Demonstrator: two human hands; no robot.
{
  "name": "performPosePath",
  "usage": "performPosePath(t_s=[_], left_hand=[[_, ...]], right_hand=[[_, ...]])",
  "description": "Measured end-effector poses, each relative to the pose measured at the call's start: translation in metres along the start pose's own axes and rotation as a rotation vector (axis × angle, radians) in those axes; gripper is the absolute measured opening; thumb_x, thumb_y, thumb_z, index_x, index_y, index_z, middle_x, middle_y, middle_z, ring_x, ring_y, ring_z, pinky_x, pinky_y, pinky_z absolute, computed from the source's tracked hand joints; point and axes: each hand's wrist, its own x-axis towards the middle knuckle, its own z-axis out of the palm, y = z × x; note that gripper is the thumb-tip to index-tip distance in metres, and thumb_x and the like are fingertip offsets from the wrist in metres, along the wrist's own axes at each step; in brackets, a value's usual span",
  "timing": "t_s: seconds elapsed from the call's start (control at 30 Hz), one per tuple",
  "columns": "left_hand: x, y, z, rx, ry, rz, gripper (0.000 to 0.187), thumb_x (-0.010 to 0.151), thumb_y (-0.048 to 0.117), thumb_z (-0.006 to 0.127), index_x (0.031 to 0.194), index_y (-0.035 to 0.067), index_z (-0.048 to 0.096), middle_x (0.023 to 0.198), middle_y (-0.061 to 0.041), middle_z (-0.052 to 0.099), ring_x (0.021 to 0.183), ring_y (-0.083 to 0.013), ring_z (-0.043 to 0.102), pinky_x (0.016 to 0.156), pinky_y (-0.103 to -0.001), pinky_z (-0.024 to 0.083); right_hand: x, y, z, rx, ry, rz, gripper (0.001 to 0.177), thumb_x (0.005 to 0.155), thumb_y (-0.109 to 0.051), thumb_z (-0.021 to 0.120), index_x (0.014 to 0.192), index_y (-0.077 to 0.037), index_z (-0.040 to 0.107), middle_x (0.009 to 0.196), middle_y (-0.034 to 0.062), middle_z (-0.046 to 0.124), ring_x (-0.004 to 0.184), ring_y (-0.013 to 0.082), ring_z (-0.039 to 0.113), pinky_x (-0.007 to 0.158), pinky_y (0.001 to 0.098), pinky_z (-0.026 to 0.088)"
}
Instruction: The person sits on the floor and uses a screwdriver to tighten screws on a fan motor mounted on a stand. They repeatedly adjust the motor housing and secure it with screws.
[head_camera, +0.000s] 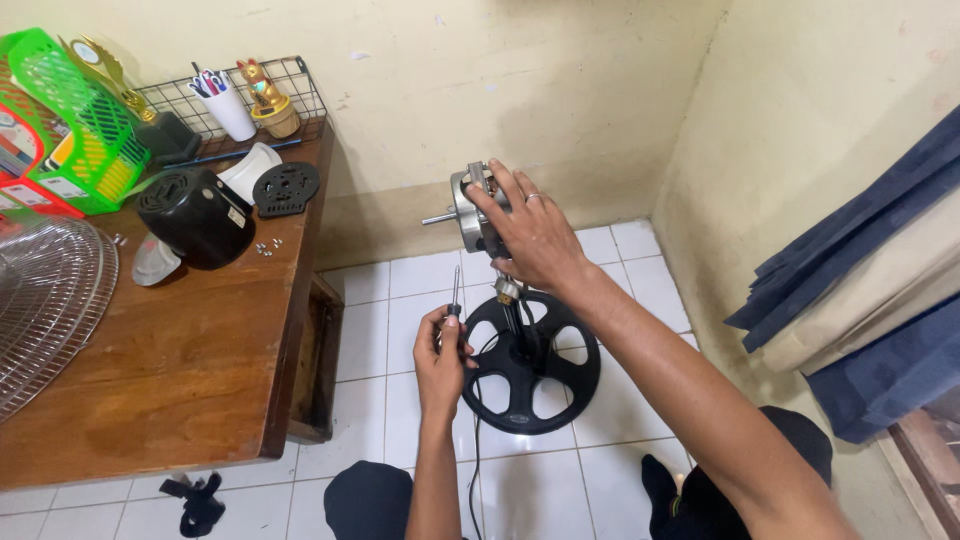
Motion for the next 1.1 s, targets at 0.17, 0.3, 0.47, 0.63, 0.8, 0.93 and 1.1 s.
performPosePath(t_s=[0.17, 0.3, 0.47, 0.63, 0.8, 0.93, 1.1], left_hand=[[0.004, 0.0, -0.001, 0.027, 0.021, -0.002, 0.03, 0.101, 0.025, 0.059, 0.121, 0.003, 0.064, 0.085, -0.003, 0.062, 0.061, -0.0079, 0.057, 0.047, -0.023, 0.047], [0.01, 0.005, -0.001, 0.094, 0.028, 0.045, 0.029, 0.098, 0.022, 0.066, 0.119, 0.003, 0.071, 0.08, -0.003, 0.061, 0.061, -0.0074, 0.053, 0.049, -0.023, 0.041], [0.021, 0.01, -0.005, 0.175, 0.041, 0.115, 0.031, 0.093, 0.022, 0.072, 0.119, 0.004, 0.074, 0.089, -0.003, 0.071, 0.067, -0.008, 0.057, 0.059, -0.024, 0.046], [0.036, 0.01, -0.015, 0.231, -0.002, 0.319, 0.029, 0.095, 0.019, 0.074, 0.118, 0.002, 0.075, 0.104, -0.004, 0.074, 0.092, -0.0084, 0.067, 0.081, -0.023, 0.053], [0.06, 0.015, -0.021, 0.236, -0.003, 0.194, 0.024, 0.086, 0.014, 0.083, 0.104, 0.001, 0.075, 0.086, -0.003, 0.071, 0.077, -0.0085, 0.06, 0.07, -0.024, 0.048], [0.075, 0.014, -0.026, 0.168, -0.047, 0.182, 0.02, 0.086, 0.013, 0.082, 0.1, 0.003, 0.072, 0.084, 0.001, 0.068, 0.076, -0.0071, 0.057, 0.069, -0.022, 0.047], [0.084, 0.007, -0.036, 0.146, -0.078, 0.202, 0.023, 0.091, 0.017, 0.08, 0.104, 0.003, 0.068, 0.086, 0.002, 0.065, 0.078, -0.0066, 0.054, 0.071, -0.022, 0.046]], right_hand=[[-0.004, 0.003, 0.009, 0.09, -0.068, 0.06, 0.102, 0.071, 0.005, 0.077, 0.158, -0.019, 0.03, 0.166, 0.0244, 0.019, 0.128, 0.045, 0.055, 0.091, 0.0476, 0.057], [-0.009, 0.005, 0.009, 0.192, 0.004, 0.01, 0.098, 0.072, 0.008, 0.073, 0.156, -0.02, 0.032, 0.164, 0.0221, 0.02, 0.131, 0.0472, 0.052, 0.095, 0.0483, 0.055], [-0.011, 0.007, 0.007, 0.235, 0.017, 0.026, 0.095, 0.074, 0.008, 0.072, 0.156, -0.023, 0.036, 0.165, 0.0168, 0.02, 0.134, 0.0443, 0.051, 0.1, 0.0487, 0.054], [-0.01, 0.006, 0.009, 0.238, -0.012, 0.052, 0.095, 0.073, 0.008, 0.072, 0.155, -0.024, 0.036, 0.166, 0.0155, 0.018, 0.133, 0.0438, 0.053, 0.1, 0.0495, 0.053], [-0.011, 0.007, 0.007, 0.244, -0.012, 0.062, 0.099, 0.07, 0.011, 0.073, 0.155, -0.025, 0.035, 0.167, 0.014, 0.017, 0.132, 0.0436, 0.053, 0.1, 0.0496, 0.054], [-0.011, 0.007, 0.011, 0.241, 0.007, 0.062, 0.101, 0.067, 0.011, 0.074, 0.153, -0.026, 0.037, 0.166, 0.0126, 0.02, 0.132, 0.0432, 0.054, 0.1, 0.0487, 0.054], [-0.01, 0.009, 0.013, 0.242, 0.013, 0.06, 0.1, 0.069, 0.013, 0.072, 0.154, -0.025, 0.037, 0.167, 0.0127, 0.021, 0.131, 0.0425, 0.056, 0.1, 0.0478, 0.055]])
